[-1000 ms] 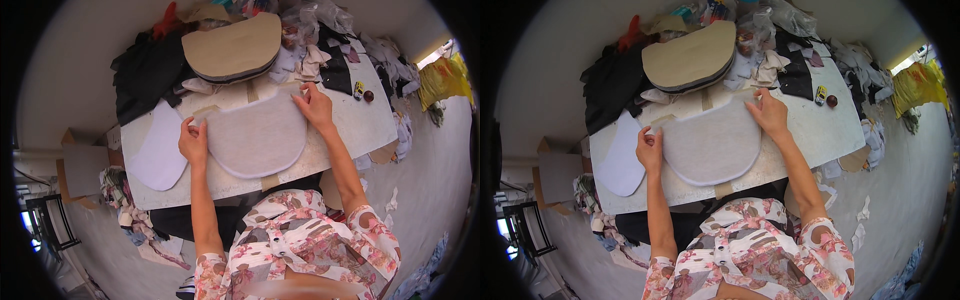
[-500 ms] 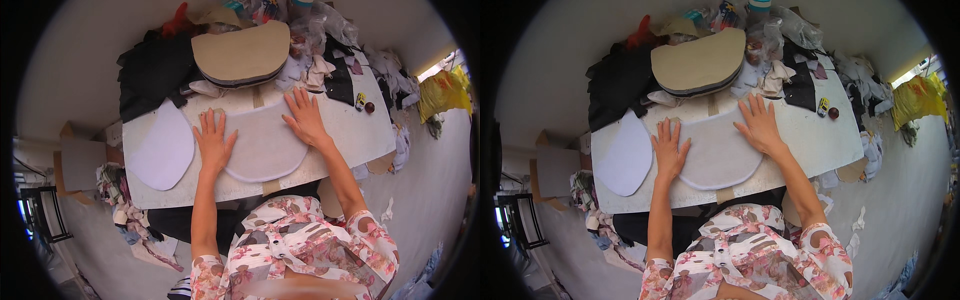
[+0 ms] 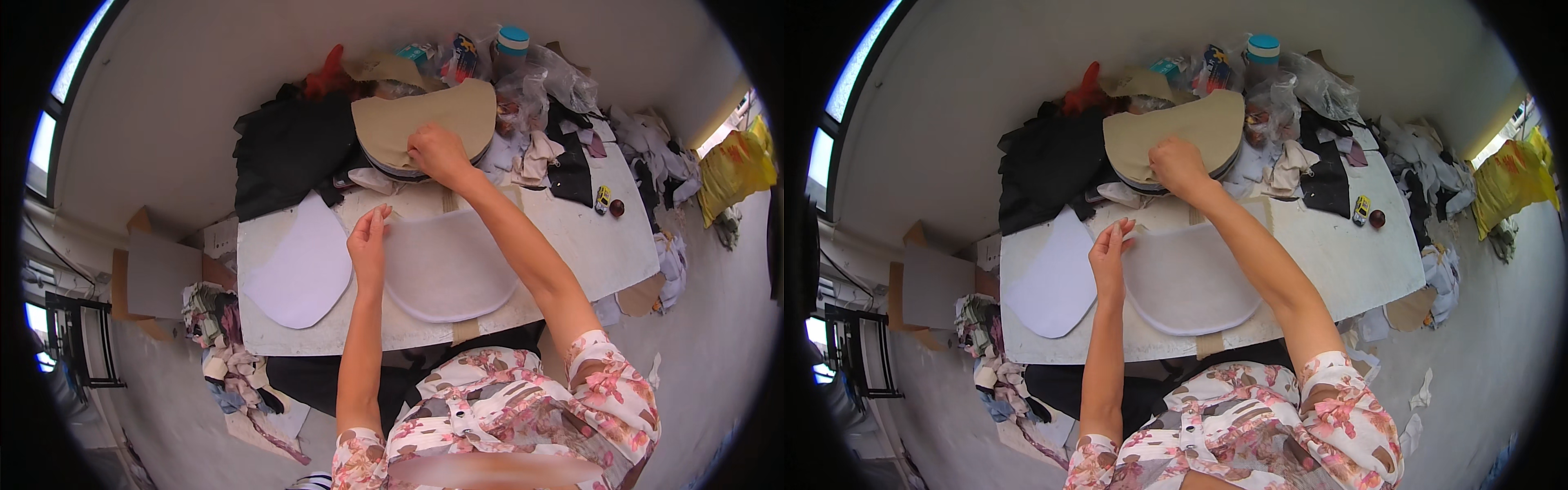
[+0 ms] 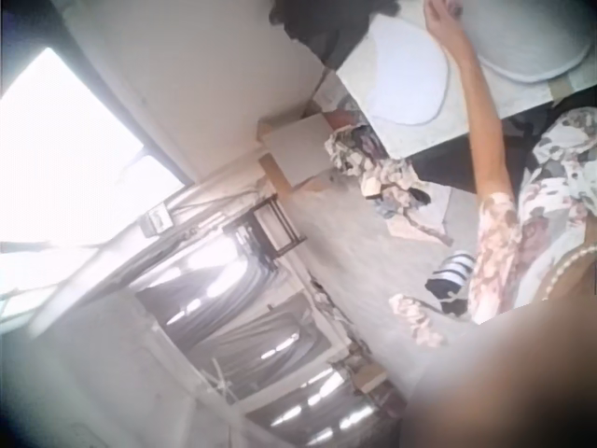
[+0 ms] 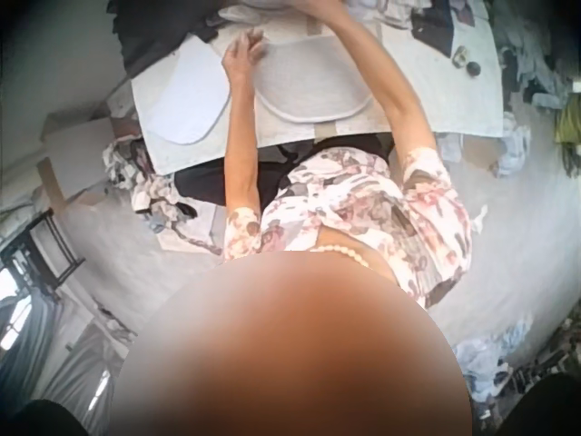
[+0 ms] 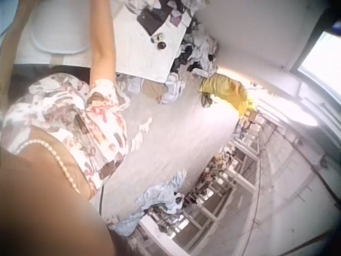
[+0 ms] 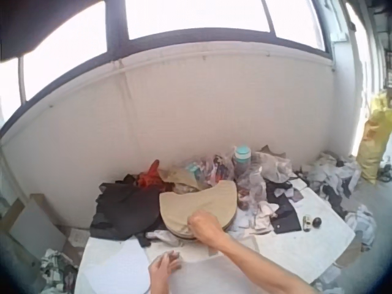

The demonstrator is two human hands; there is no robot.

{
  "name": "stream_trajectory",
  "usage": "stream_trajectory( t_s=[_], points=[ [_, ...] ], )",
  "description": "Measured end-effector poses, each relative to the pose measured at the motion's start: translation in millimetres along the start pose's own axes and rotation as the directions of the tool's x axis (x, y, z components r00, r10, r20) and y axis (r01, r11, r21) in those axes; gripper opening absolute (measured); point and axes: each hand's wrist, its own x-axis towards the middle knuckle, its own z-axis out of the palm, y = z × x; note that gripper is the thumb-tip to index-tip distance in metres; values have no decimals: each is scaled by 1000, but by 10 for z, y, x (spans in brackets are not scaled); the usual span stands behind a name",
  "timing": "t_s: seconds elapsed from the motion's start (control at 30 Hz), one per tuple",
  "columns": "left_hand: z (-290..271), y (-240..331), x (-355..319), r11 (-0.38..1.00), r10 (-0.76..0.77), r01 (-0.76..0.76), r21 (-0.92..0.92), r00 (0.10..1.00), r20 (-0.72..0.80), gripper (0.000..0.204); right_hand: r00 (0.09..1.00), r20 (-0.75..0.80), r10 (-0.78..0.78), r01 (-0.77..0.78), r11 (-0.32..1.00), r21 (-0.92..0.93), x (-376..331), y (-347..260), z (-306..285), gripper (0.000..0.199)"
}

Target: The person repeatedly picks up white and beige fabric pieces, aligns them on a table, and stacks them. The person handles the pieces one at a time, placing each aligned pair into a growing stack.

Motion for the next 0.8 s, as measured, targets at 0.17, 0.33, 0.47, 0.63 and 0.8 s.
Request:
stream_trajectory(
  t_s=[0.17, 0.33, 0.47, 0.63, 0.8],
  points=[
    [78, -7, 343, 741, -323, 371, -560, 928, 187, 43, 985, 137, -106, 85, 985, 150, -239, -244, -456, 5],
    [-28, -109, 695, 760, -193, 243, -603, 970, 148, 41, 785, 607, -122, -40, 968, 246, -452, -492, -981, 12],
    [211, 278, 429, 982, 185, -186, -26, 982, -33, 23, 973, 121, -197, 130, 899, 418, -303, -320, -791, 24],
    [203, 654, 104, 789, 516, -501, 355, 855, 60, 15, 879, 412, -240, 221, 971, 93, -87, 15, -779, 28],
    [-74, 689, 33, 823, 540, -507, 256, 839, -74, 22, 993, 105, -47, 12, 951, 310, -507, 494, -1377, 15]
  ],
)
